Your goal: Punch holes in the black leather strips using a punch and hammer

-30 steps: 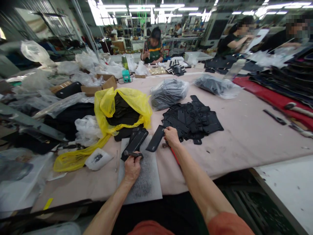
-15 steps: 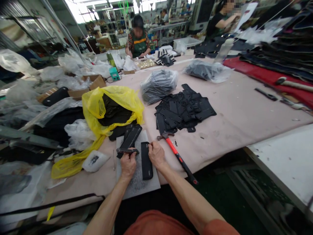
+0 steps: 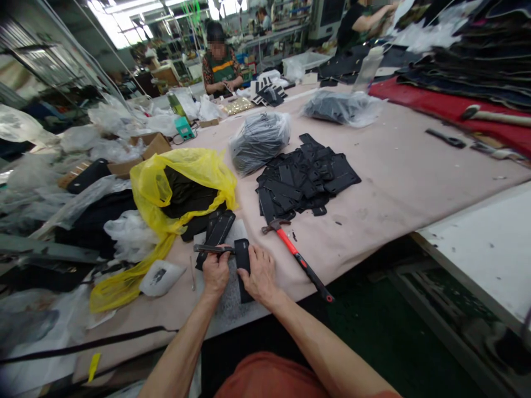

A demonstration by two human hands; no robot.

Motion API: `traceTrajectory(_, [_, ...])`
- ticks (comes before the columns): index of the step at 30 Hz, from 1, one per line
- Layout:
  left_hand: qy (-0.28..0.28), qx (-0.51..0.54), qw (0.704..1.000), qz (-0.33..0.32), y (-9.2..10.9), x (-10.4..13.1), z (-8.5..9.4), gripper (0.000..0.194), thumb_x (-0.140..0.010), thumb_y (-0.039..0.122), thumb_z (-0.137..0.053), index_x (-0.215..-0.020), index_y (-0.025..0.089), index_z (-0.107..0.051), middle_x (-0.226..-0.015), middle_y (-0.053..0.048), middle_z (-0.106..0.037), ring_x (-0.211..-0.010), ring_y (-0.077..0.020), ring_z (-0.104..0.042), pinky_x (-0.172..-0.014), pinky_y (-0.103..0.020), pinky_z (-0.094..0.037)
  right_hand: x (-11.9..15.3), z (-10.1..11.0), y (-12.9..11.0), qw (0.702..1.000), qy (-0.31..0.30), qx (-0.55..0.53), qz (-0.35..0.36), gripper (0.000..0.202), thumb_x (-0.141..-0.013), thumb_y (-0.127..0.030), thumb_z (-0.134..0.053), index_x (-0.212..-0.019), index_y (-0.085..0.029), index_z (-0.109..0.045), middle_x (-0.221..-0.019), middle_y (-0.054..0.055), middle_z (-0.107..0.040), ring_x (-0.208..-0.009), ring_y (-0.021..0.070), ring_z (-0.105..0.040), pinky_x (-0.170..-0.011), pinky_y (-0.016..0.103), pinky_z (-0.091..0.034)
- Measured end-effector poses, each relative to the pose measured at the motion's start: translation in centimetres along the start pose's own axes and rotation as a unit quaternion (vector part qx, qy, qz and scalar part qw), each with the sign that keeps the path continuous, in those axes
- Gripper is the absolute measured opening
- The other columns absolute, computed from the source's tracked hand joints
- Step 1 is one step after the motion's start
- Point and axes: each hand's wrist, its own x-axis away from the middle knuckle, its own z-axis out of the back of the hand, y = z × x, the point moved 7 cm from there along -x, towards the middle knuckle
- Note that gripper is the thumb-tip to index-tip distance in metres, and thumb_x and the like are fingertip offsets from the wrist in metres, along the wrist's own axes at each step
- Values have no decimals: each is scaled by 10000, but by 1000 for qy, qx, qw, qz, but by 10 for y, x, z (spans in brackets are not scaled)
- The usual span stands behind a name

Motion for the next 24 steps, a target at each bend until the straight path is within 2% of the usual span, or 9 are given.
traceTrajectory(4, [-34, 41, 998, -35, 6, -10, -16, 152, -827, 196, -548, -899, 172, -680, -912, -61, -726, -887, -199, -675, -851, -330, -531, -5, 3, 1, 1000, -18, 0, 11, 662, -832, -384, -552, -1419, -131, -381, -1401, 159, -452, -1249, 304, -402, -1016, 452, -322])
traceTrajectory(8, [-43, 58, 996, -51, 3, -14, -27, 150, -830, 199, -565, -922, 176, -682, -932, -60, -728, -904, -198, -676, -876, -346, -530, -6, 7, 1, 1000, -14, -3, 8, 646, -838, -387, -542, -1411, -126, -396, -1396, 157, -459, -1231, 302, -406, -1010, 448, -311])
traceTrajectory(24, [-73, 66, 993, -66, 5, -20, -34, 135, -844, 212, -584, -929, 190, -687, -941, -51, -726, -907, -192, -678, -870, -342, -540, -5, 10, 2, 1000, -8, -25, -7, 662, -823, -383, -581, -1412, -141, -401, -1403, 145, -459, -1232, 291, -397, -1015, 440, -285])
